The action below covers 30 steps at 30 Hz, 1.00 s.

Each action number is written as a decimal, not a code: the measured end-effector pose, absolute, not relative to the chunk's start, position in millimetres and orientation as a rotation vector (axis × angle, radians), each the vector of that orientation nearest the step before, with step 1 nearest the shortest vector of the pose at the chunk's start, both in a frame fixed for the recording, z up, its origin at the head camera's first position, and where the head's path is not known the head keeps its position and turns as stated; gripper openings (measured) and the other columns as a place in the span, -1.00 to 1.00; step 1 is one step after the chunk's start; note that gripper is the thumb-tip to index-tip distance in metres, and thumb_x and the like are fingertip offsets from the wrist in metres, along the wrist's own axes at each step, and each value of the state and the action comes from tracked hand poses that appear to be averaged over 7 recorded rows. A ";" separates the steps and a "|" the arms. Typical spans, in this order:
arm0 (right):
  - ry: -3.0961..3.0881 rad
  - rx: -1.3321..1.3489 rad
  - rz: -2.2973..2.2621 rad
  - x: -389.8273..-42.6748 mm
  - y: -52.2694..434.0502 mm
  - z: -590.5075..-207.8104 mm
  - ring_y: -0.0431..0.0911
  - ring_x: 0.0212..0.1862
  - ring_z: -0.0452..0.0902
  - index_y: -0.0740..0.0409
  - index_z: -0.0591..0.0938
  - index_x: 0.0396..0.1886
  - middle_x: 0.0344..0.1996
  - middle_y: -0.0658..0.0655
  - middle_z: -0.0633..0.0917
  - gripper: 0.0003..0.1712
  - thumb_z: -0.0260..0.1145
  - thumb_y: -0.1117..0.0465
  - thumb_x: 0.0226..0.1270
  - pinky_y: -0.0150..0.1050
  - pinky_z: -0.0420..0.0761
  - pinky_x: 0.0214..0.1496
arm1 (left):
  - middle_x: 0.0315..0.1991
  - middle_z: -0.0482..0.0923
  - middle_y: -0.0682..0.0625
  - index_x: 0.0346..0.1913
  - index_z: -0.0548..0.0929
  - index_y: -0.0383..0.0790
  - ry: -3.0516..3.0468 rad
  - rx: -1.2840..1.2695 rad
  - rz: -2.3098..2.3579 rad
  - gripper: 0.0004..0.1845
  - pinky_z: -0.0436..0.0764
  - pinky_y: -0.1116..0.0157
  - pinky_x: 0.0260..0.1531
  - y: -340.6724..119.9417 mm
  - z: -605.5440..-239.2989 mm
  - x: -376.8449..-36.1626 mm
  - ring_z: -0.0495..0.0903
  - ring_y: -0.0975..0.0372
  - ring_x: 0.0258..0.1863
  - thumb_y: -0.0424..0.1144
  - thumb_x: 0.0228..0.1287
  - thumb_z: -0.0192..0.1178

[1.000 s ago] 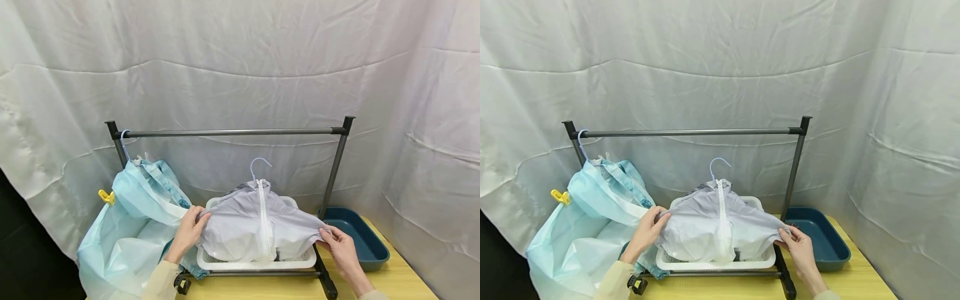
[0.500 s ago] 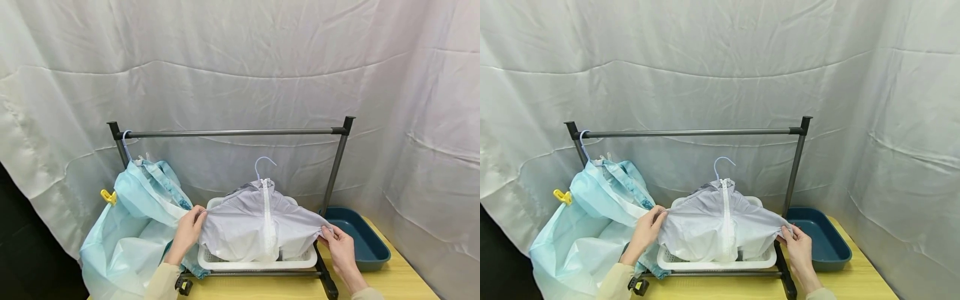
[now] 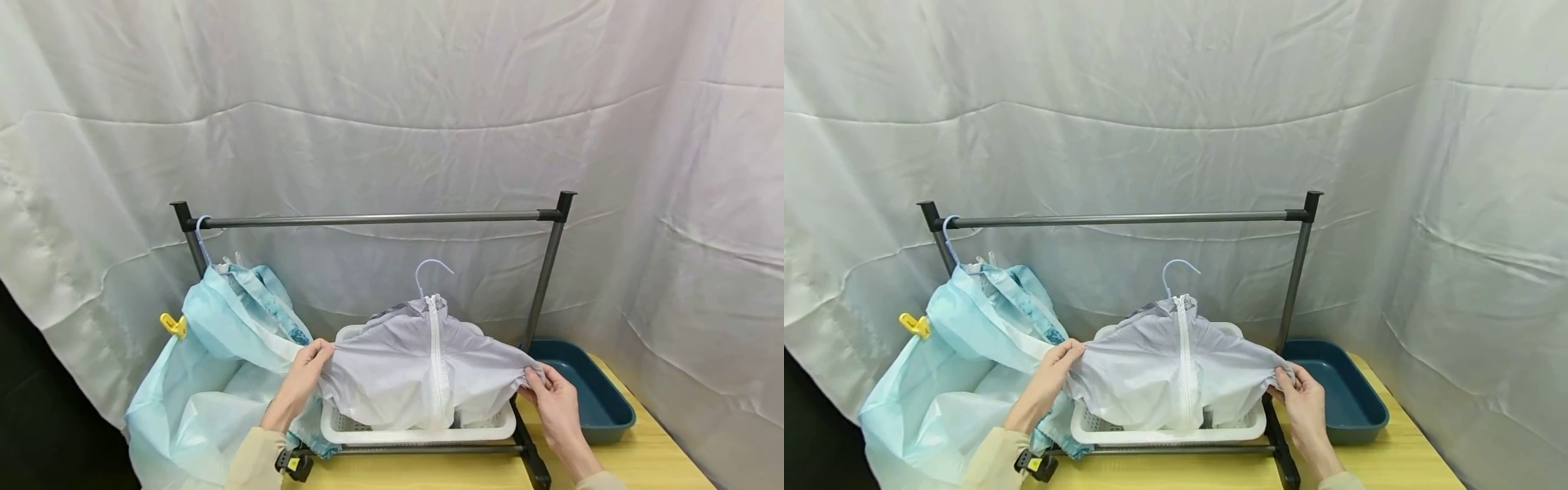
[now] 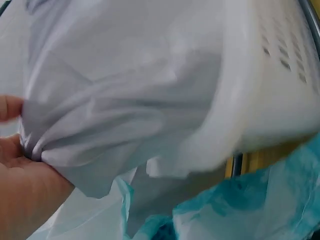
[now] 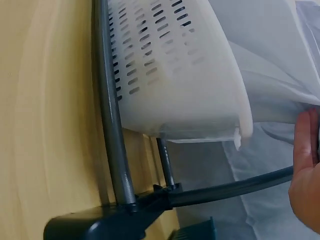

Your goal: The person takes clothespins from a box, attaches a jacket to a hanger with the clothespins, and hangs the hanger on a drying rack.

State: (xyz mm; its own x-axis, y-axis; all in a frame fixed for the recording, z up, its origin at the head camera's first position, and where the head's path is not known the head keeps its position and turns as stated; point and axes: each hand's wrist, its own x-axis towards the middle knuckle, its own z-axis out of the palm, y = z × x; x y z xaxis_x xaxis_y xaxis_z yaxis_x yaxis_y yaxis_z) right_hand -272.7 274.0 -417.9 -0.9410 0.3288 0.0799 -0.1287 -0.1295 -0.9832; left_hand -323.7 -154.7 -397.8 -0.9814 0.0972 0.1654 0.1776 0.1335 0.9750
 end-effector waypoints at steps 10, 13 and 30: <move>-1.876 -0.243 2.068 -270.5 275.0 -408.9 -0.28 -0.30 0.69 0.25 0.62 -0.08 -0.38 -0.14 0.73 -0.79 0.29 0.23 0.39 -0.37 0.68 -0.22 | -0.18 0.62 -0.09 -0.10 0.69 -0.19 -2.307 -0.275 -1.879 -0.79 0.44 0.35 -0.23 -150.4 -401.0 -324.3 0.46 0.25 -0.27 -0.13 0.41 0.19; -1.922 -0.193 2.078 -269.7 277.1 -408.7 -0.26 -0.28 0.70 0.21 0.61 -0.05 -0.35 -0.14 0.74 -0.78 0.27 0.19 0.41 -0.35 0.68 -0.21 | -0.11 0.62 -0.10 -0.07 0.69 -0.22 -2.265 -0.232 -1.938 -0.77 0.47 0.36 -0.15 -151.5 -402.4 -324.4 0.50 0.26 -0.20 -0.15 0.42 0.18; -2.115 -0.202 1.891 -266.4 292.5 -401.5 -0.32 -0.30 0.64 0.18 0.68 0.01 -0.37 -0.21 0.71 -0.71 0.31 0.14 0.39 -0.42 0.66 -0.23 | -0.18 0.63 -0.05 0.02 0.67 -0.11 -2.409 -0.447 -1.668 -0.78 0.47 0.35 -0.28 -155.8 -390.9 -323.4 0.49 0.27 -0.32 -0.17 0.47 0.10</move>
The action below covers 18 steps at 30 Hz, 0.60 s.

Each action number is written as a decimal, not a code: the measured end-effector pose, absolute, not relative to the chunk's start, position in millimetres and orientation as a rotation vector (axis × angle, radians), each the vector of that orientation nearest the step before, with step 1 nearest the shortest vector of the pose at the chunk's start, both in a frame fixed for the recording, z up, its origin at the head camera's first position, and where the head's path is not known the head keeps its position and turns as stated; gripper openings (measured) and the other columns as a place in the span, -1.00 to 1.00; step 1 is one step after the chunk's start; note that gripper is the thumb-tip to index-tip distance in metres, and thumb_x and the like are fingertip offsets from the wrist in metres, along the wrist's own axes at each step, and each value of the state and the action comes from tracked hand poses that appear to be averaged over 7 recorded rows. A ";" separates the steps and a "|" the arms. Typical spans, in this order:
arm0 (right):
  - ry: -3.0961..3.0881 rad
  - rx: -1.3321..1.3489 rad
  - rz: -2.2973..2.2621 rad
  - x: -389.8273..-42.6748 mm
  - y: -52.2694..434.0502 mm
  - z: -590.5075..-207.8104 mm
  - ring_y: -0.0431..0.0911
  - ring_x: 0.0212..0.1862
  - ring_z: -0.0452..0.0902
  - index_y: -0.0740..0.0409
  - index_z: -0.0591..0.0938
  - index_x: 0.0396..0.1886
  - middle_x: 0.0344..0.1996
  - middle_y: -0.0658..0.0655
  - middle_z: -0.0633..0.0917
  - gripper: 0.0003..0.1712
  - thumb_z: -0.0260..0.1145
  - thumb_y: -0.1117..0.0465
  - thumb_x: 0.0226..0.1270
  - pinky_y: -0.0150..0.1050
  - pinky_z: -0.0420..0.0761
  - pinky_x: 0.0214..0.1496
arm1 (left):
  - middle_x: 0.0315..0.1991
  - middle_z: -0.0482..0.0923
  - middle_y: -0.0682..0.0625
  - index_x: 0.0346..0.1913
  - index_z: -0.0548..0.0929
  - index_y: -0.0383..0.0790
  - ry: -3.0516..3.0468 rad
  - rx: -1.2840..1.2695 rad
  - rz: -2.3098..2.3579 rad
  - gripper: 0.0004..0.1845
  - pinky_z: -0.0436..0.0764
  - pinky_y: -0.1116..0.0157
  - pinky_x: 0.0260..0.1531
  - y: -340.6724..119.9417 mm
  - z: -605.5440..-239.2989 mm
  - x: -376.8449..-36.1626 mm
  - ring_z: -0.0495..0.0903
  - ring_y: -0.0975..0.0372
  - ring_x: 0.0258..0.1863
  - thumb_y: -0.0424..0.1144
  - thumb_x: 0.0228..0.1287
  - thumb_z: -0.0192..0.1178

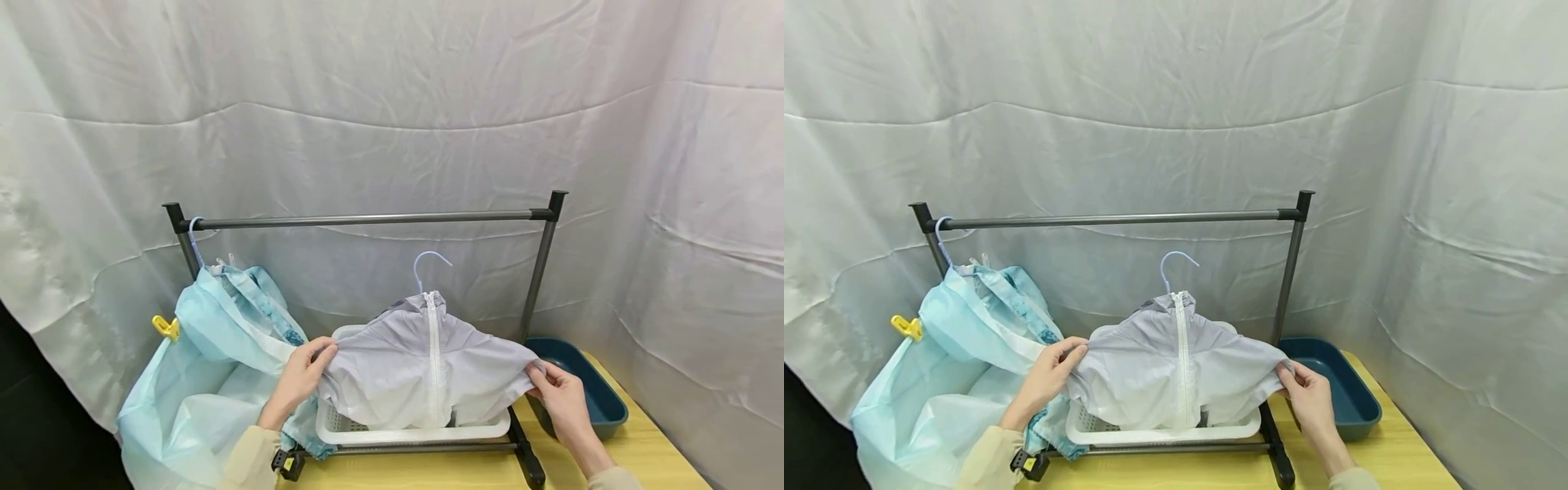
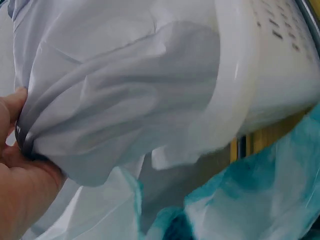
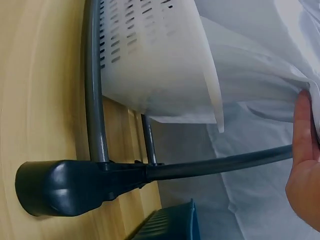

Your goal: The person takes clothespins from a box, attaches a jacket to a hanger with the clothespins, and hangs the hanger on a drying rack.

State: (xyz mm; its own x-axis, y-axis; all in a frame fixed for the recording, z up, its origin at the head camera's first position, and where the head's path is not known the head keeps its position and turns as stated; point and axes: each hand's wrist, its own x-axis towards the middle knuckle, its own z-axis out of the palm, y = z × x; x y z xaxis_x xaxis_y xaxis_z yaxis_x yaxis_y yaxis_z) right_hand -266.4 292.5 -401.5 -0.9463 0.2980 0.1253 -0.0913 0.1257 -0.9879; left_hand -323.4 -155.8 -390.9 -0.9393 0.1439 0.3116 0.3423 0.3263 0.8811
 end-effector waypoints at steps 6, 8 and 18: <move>-2.219 -0.020 1.916 -271.1 300.9 -397.0 -0.27 -0.21 0.67 0.26 0.60 0.14 -0.25 -0.18 0.71 -0.58 0.22 0.08 0.46 -0.35 0.68 -0.15 | -0.28 0.55 -0.10 0.02 0.65 -0.25 -2.272 -0.346 -1.848 -0.76 0.41 0.37 -0.34 -156.7 -395.9 -322.7 0.41 0.28 -0.39 -0.21 0.49 0.08; -2.267 0.040 1.903 -274.6 308.2 -394.2 -0.25 -0.18 0.69 0.32 0.51 0.22 -0.20 -0.19 0.71 -0.48 0.14 0.02 0.50 -0.31 0.68 -0.14 | -0.30 0.54 -0.10 0.00 0.65 -0.28 -2.227 -0.322 -1.860 -0.76 0.40 0.37 -0.36 -159.4 -395.1 -322.3 0.40 0.29 -0.41 -0.22 0.49 0.07; -2.501 -0.160 1.726 -282.4 348.2 -407.8 -0.09 -0.18 0.73 0.42 0.48 0.21 -0.19 0.14 0.77 -0.45 0.14 0.02 0.51 -0.21 0.70 -0.16 | -0.22 0.56 -0.12 0.00 0.66 -0.27 -2.182 -0.281 -1.822 -0.73 0.40 0.40 -0.34 -162.9 -385.8 -319.5 0.41 0.30 -0.37 -0.17 0.50 0.06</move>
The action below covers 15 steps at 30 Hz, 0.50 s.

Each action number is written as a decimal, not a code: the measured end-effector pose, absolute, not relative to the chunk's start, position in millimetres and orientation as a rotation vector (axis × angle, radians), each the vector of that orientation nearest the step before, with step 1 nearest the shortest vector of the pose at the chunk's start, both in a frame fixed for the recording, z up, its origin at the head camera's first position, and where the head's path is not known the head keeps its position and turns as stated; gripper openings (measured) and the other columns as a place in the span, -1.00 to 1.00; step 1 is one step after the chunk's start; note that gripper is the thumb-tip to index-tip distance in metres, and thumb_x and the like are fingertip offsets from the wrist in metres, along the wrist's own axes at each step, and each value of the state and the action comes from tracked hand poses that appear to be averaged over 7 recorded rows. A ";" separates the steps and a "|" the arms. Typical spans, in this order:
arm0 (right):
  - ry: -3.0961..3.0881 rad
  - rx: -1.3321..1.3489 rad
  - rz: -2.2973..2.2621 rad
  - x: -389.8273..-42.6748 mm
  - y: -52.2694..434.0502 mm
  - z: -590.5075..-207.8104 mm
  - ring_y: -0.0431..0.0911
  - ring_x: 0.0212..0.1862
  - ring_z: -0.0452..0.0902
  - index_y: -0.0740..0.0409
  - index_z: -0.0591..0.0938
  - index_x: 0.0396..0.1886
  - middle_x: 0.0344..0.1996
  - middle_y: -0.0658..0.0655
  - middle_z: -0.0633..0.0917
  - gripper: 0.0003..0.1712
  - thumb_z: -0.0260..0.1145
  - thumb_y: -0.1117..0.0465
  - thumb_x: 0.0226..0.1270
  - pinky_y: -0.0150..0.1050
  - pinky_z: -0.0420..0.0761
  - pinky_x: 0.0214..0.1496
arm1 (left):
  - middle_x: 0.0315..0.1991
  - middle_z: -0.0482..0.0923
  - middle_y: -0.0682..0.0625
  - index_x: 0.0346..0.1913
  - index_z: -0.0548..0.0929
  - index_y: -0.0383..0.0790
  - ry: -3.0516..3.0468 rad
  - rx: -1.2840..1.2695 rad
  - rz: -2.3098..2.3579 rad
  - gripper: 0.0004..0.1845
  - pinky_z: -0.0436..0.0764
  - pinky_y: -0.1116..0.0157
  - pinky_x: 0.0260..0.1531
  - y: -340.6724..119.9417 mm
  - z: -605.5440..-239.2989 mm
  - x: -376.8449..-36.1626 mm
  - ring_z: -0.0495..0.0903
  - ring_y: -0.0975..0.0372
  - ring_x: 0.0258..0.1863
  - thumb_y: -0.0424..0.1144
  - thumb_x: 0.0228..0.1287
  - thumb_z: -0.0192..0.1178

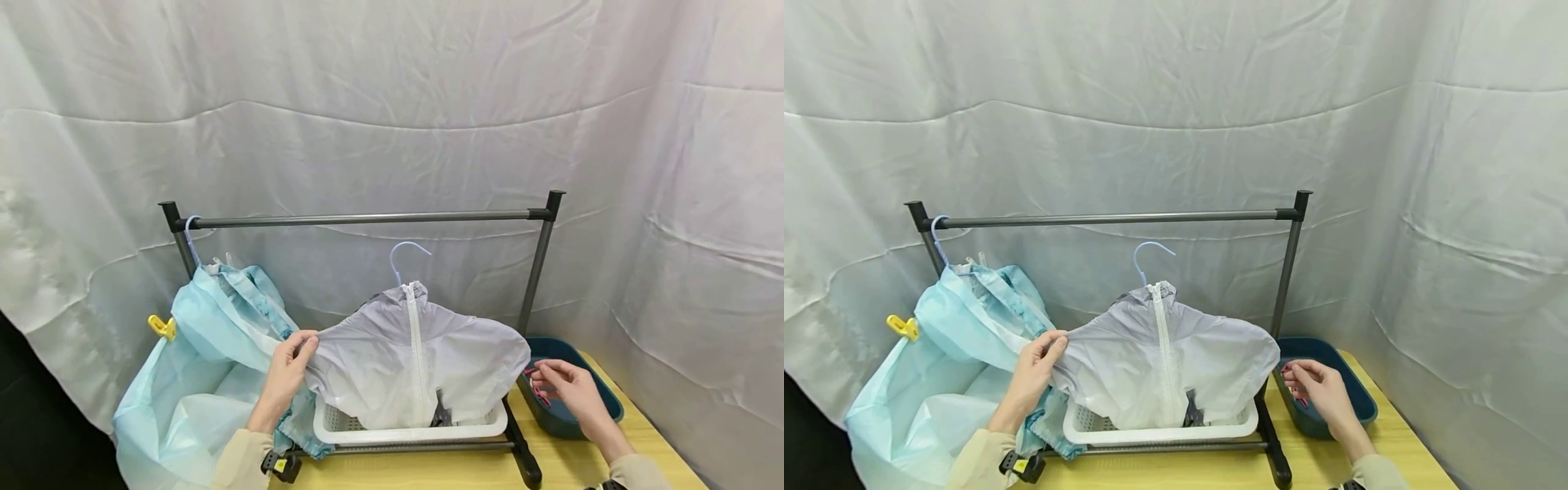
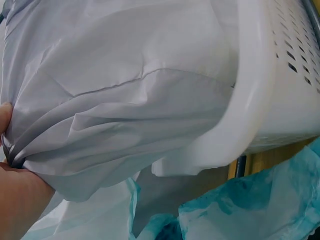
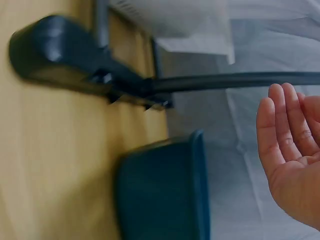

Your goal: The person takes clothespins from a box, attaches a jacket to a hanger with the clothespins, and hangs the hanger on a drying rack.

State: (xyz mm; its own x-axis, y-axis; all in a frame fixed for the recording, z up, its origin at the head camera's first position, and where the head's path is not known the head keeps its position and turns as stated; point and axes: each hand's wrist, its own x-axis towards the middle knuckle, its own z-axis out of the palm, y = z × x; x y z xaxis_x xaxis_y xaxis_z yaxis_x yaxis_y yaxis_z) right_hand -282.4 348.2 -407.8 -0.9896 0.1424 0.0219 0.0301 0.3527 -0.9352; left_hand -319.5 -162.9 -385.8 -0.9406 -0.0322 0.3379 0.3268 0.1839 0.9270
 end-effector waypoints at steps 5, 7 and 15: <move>-2.612 -0.244 1.606 -285.6 353.8 -425.7 -0.07 -0.23 0.72 0.43 0.54 0.14 -0.21 0.24 0.76 -0.57 0.20 0.15 0.49 -0.25 0.69 -0.24 | -0.15 0.59 -0.15 -0.01 0.65 -0.31 -2.165 -0.286 -1.772 -0.76 0.42 0.42 -0.32 -159.4 -387.4 -319.1 0.42 0.33 -0.34 -0.24 0.50 0.06; -2.690 -0.261 1.446 -286.9 356.1 -431.1 -0.12 -0.28 0.70 0.38 0.61 0.07 -0.25 0.20 0.77 -0.63 0.23 0.18 0.46 -0.29 0.67 -0.29 | -0.14 0.59 -0.17 0.00 0.64 -0.32 -2.164 -0.296 -1.754 -0.76 0.42 0.42 -0.32 -158.6 -388.2 -319.2 0.42 0.34 -0.33 -0.25 0.50 0.06; -2.879 -0.170 0.787 -297.5 365.8 -444.6 -0.10 -0.32 0.58 0.14 0.76 -0.24 -0.32 0.10 0.77 -0.88 0.33 0.23 0.31 -0.18 0.52 -0.32 | -0.18 0.59 -0.17 -0.02 0.65 -0.29 -2.181 -0.286 -1.758 -0.75 0.42 0.42 -0.31 -159.4 -390.3 -319.0 0.43 0.32 -0.34 -0.21 0.50 0.06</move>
